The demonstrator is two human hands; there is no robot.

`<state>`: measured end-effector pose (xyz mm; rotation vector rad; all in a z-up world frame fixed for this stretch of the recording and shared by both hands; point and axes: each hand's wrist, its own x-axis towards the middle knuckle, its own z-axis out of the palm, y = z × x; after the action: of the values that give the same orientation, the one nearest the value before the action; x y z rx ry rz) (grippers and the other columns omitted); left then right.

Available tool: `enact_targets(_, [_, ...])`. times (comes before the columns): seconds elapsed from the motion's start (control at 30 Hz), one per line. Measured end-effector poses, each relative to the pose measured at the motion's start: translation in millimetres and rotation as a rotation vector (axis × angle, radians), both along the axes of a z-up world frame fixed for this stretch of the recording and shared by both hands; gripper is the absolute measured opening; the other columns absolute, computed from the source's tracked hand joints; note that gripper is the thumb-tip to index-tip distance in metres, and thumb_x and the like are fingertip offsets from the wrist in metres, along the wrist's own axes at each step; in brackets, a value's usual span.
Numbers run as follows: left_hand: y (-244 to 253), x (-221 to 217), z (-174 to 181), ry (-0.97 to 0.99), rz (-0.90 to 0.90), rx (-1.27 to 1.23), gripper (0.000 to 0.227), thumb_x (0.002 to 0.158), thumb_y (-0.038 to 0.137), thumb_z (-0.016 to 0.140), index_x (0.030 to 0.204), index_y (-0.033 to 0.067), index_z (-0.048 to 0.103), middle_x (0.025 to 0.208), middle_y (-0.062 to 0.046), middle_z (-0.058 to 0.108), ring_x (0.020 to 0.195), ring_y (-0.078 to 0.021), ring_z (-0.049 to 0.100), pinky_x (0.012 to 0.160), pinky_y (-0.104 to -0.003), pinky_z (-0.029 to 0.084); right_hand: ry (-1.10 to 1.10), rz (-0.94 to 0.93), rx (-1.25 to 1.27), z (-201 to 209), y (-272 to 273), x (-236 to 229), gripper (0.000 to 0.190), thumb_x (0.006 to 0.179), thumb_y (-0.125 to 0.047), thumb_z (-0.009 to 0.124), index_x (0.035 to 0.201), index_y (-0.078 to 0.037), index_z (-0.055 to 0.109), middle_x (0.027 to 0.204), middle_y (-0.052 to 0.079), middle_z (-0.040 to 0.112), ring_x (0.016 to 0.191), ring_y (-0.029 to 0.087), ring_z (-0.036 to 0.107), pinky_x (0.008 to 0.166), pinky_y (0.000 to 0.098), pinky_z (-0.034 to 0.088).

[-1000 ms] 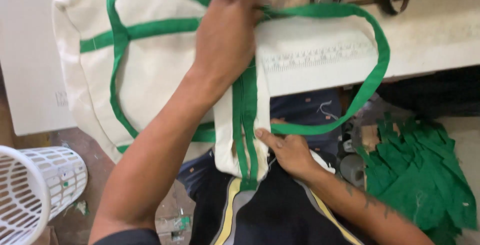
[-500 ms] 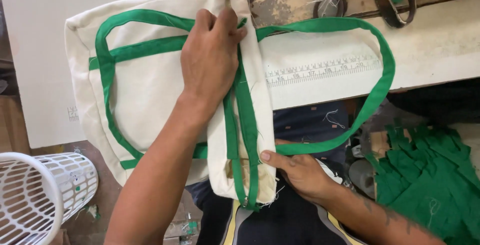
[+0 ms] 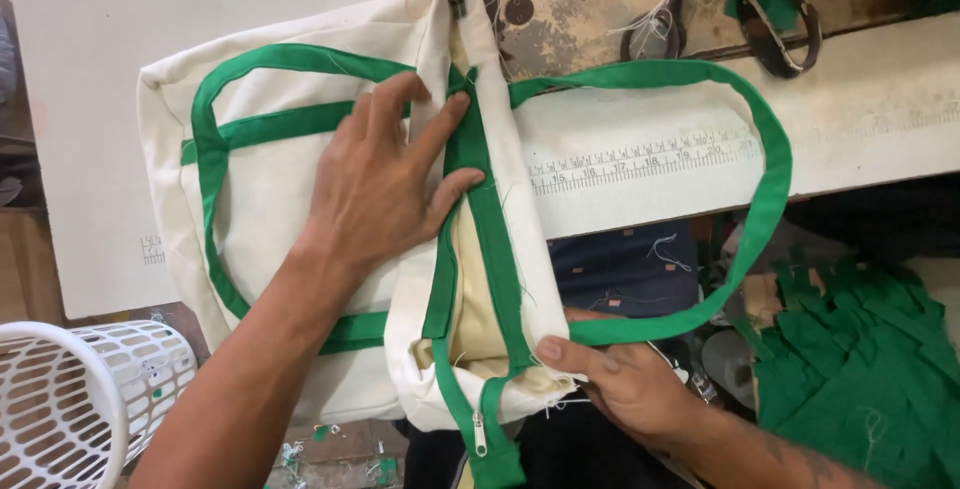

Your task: Sewing a green zipper onto a white canvas tote bag using an industrial sewing machine.

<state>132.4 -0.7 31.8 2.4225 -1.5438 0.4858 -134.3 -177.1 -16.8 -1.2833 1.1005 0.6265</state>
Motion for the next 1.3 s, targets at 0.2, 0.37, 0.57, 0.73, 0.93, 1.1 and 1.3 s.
enact_targets(0.2, [1, 2, -2, -0.269, 0.006, 0.133, 0.07, 0.116, 0.065, 0.051, 0.156, 0.0112, 0.07, 0.164, -0.001, 0.057, 0.13, -0.0317, 0.053, 0.107, -0.046, 0.046, -0.073, -0.2, 0.283, 13, 5, 14, 0.028, 0.089, -0.012, 0.083, 0.095, 0.011, 0.07, 0.092, 0.025, 0.067, 0.092, 0.035, 0.069, 0.098, 0.0452, 0.056])
enact_targets(0.37, [-3, -3, 3, -0.268, 0.064, 0.222, 0.078, 0.111, 0.071, 0.059, 0.16, 0.0109, 0.065, 0.175, 0.001, 0.041, 0.128, -0.0294, 0.05, 0.089, -0.043, 0.044, -0.288, 0.147, 0.09, 30, -11, 15, 0.045, 0.096, -0.029, 0.071, 0.123, -0.001, 0.094, 0.133, 0.001, 0.092, 0.126, 0.01, 0.079, 0.118, 0.0264, 0.054])
enact_targets(0.57, [-12, -1, 18, -0.253, 0.035, 0.234, 0.077, 0.104, 0.075, 0.06, 0.142, 0.0091, 0.071, 0.142, -0.005, 0.066, 0.106, -0.0244, 0.056, 0.087, -0.041, 0.045, -0.085, 0.899, -0.388, 78, -51, 7, 0.061, 0.071, -0.078, 0.087, 0.131, -0.073, 0.085, 0.096, -0.029, 0.104, 0.092, -0.014, 0.101, 0.091, 0.0121, 0.076])
enact_targets(0.73, [-10, 7, 5, -0.065, -0.037, 0.049, 0.065, 0.107, 0.06, 0.062, 0.141, 0.0048, 0.067, 0.144, -0.011, 0.062, 0.094, -0.0327, 0.057, 0.082, -0.048, 0.047, -0.917, 0.803, -1.277, 52, -31, 108, 0.071, 0.086, -0.081, 0.075, 0.11, -0.014, 0.075, 0.11, 0.006, 0.08, 0.101, 0.027, 0.073, 0.092, 0.0484, 0.05])
enact_targets(0.93, [-9, 8, 2, 0.013, -0.014, 0.049, 0.063, 0.108, 0.059, 0.056, 0.144, 0.008, 0.068, 0.152, -0.008, 0.061, 0.093, -0.0351, 0.06, 0.084, -0.052, 0.049, -0.98, 0.569, -0.991, 36, -45, 120, 0.011, 0.096, -0.016, 0.075, 0.092, -0.015, 0.064, 0.075, -0.001, 0.065, 0.064, 0.015, 0.057, 0.058, 0.033, 0.047])
enact_targets(1.1, [-7, 10, 1, 0.04, -0.034, 0.045, 0.065, 0.108, 0.063, 0.055, 0.147, 0.013, 0.069, 0.155, -0.006, 0.06, 0.093, -0.0332, 0.059, 0.083, -0.051, 0.048, -0.778, 0.434, -0.837, 52, -44, 115, 0.015, 0.1, -0.025, 0.074, 0.094, -0.013, 0.068, 0.069, -0.003, 0.068, 0.057, 0.01, 0.058, 0.052, 0.0301, 0.049])
enact_targets(1.3, [-11, 3, 0, 0.002, 0.011, 0.066, 0.07, 0.109, 0.068, 0.054, 0.149, 0.0138, 0.071, 0.157, -0.003, 0.066, 0.097, -0.027, 0.062, 0.086, -0.044, 0.051, -1.09, 0.609, -0.853, 41, -28, 109, 0.017, 0.097, -0.013, 0.08, 0.097, -0.009, 0.063, 0.074, -0.001, 0.065, 0.052, 0.008, 0.057, 0.042, 0.0219, 0.051])
